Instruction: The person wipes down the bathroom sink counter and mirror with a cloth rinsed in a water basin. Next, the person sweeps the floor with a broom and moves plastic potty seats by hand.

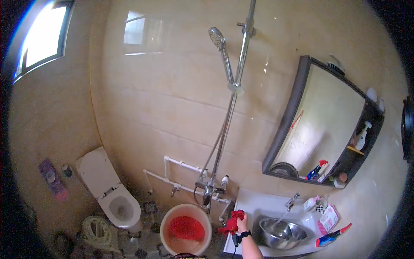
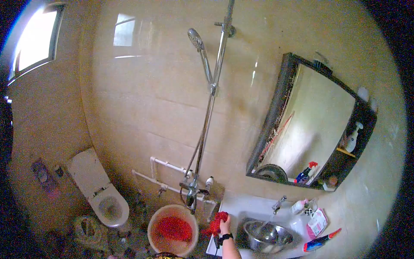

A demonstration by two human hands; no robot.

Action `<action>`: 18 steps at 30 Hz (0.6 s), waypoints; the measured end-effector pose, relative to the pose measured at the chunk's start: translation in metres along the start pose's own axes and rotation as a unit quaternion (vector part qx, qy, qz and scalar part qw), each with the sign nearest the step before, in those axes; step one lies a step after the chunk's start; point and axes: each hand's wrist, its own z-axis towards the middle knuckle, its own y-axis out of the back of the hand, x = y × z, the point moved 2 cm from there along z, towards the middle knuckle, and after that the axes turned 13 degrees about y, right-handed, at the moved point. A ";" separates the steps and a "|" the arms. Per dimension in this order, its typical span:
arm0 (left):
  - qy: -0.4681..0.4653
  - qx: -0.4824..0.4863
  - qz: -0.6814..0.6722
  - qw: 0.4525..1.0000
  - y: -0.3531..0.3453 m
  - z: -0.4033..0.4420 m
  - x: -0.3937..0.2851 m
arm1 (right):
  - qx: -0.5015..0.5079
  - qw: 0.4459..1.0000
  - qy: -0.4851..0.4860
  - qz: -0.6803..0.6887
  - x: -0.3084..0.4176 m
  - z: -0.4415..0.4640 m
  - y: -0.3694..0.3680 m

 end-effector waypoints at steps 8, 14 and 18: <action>0.019 -0.023 -0.187 0.982 0.015 -0.021 0.017 | 0.033 0.995 0.058 -0.076 0.002 -0.003 0.004; 0.212 0.130 -0.334 0.909 -0.002 -0.044 0.035 | 0.026 0.999 0.022 -0.017 0.021 -0.010 0.002; 0.143 0.032 -0.335 0.931 -0.014 -0.045 0.046 | 0.005 0.998 0.058 -0.017 0.014 -0.005 0.002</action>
